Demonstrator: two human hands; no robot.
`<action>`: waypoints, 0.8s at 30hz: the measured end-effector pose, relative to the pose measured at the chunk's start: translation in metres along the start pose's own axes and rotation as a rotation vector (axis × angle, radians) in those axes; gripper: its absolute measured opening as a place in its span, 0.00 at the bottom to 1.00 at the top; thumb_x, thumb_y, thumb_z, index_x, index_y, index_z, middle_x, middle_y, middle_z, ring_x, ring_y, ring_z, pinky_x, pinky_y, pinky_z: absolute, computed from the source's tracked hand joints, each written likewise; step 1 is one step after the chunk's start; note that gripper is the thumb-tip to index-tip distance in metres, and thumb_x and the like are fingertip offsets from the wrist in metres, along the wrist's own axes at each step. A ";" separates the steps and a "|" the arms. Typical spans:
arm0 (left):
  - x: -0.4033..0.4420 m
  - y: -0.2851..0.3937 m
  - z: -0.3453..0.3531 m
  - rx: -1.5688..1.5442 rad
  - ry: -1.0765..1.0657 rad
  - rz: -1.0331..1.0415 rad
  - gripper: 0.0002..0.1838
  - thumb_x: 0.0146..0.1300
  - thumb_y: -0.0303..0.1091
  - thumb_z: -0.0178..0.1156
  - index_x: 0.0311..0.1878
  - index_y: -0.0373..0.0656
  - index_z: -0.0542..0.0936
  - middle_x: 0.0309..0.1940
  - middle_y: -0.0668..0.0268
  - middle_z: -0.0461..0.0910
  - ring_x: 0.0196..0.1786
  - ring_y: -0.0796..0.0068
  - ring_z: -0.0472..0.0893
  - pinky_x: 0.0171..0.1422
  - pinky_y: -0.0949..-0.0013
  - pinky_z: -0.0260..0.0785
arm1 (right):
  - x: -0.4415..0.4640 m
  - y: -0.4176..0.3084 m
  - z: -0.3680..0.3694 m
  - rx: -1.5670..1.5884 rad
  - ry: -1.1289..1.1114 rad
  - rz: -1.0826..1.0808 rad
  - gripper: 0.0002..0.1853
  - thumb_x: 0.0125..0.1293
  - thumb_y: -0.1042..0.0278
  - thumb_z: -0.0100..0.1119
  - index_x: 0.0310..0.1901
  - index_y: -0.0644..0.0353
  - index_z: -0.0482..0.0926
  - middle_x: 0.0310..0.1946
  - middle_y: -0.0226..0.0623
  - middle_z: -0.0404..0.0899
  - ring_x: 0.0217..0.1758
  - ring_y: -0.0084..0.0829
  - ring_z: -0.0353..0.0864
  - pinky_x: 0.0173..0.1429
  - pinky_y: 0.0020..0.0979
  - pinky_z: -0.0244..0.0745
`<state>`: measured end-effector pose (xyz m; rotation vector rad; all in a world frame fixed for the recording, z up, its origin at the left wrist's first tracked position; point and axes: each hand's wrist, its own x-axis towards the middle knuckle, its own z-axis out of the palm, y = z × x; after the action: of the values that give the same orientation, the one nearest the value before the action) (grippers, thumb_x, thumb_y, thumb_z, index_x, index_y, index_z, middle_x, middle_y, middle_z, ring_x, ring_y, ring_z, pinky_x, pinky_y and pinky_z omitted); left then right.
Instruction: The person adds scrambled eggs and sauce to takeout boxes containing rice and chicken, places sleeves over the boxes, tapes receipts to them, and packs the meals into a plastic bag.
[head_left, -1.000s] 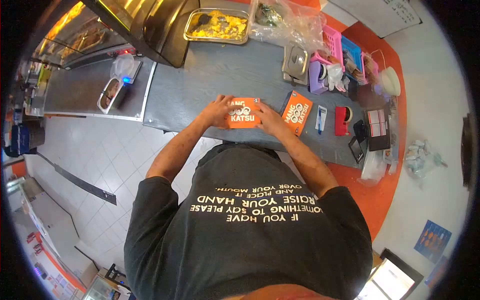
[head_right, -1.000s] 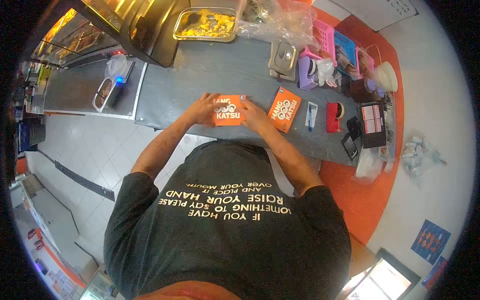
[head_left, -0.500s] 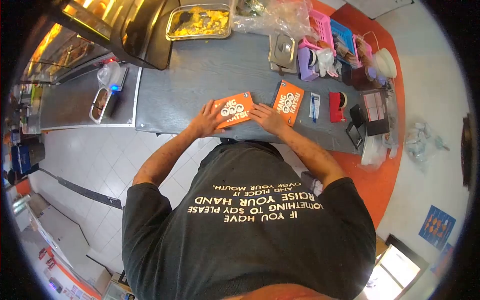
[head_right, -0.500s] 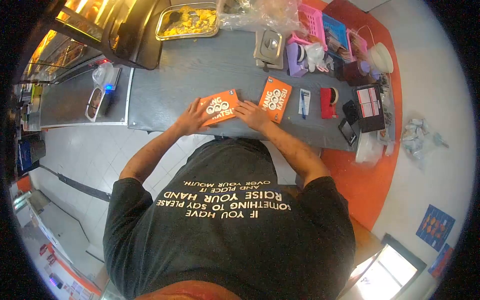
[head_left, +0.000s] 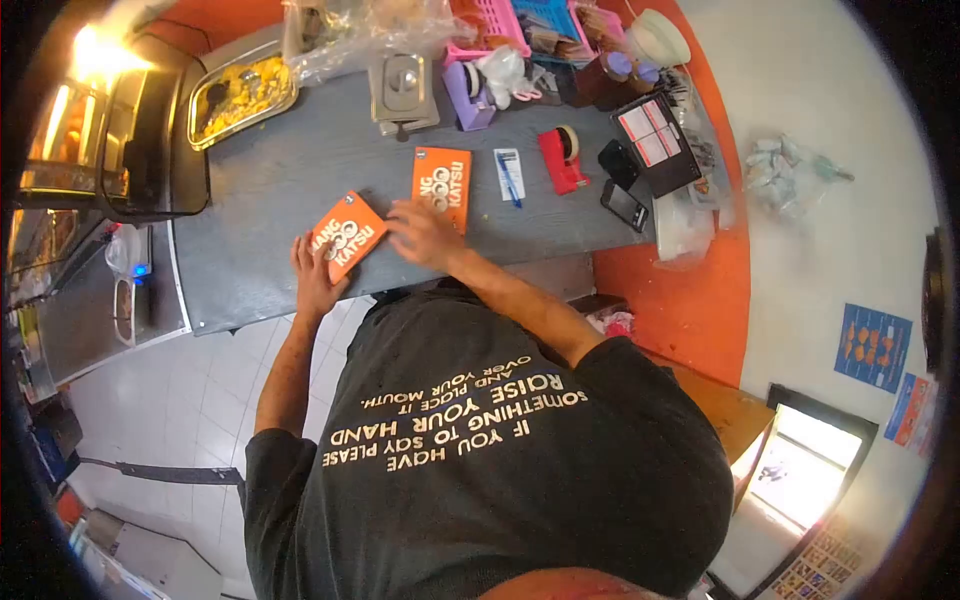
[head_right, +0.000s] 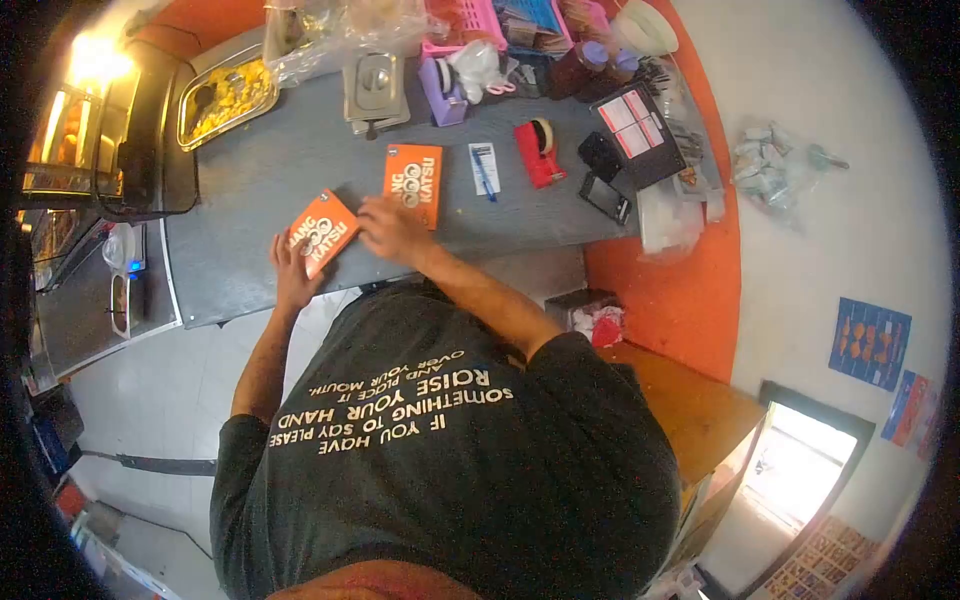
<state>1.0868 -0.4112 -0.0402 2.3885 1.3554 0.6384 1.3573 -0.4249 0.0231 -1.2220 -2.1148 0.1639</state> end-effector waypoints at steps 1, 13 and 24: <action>0.003 0.003 -0.001 0.001 0.007 -0.001 0.38 0.41 0.47 0.69 0.58 0.45 0.70 0.67 0.45 0.55 0.69 0.39 0.52 0.71 0.44 0.48 | -0.009 0.017 -0.015 0.061 0.107 0.146 0.11 0.53 0.68 0.60 0.39 0.62 0.79 0.42 0.42 0.76 0.51 0.41 0.74 0.56 0.43 0.67; 0.027 0.053 0.029 0.136 0.049 -0.175 0.43 0.41 0.52 0.72 0.64 0.59 0.70 0.68 0.44 0.52 0.67 0.41 0.51 0.71 0.46 0.46 | -0.162 0.252 -0.182 0.631 0.048 1.633 0.15 0.61 0.47 0.59 0.44 0.45 0.82 0.43 0.29 0.76 0.36 0.25 0.69 0.40 0.29 0.70; 0.030 0.067 0.035 0.131 0.044 -0.333 0.44 0.36 0.42 0.75 0.63 0.60 0.70 0.67 0.46 0.52 0.68 0.43 0.53 0.70 0.47 0.48 | -0.228 0.263 -0.173 0.441 -0.083 1.167 0.07 0.57 0.66 0.65 0.34 0.57 0.80 0.35 0.34 0.79 0.35 0.25 0.78 0.38 0.30 0.73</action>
<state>1.1669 -0.4203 -0.0313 2.1786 1.8106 0.5250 1.7270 -0.5009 -0.0684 -1.9894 -1.0653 1.1181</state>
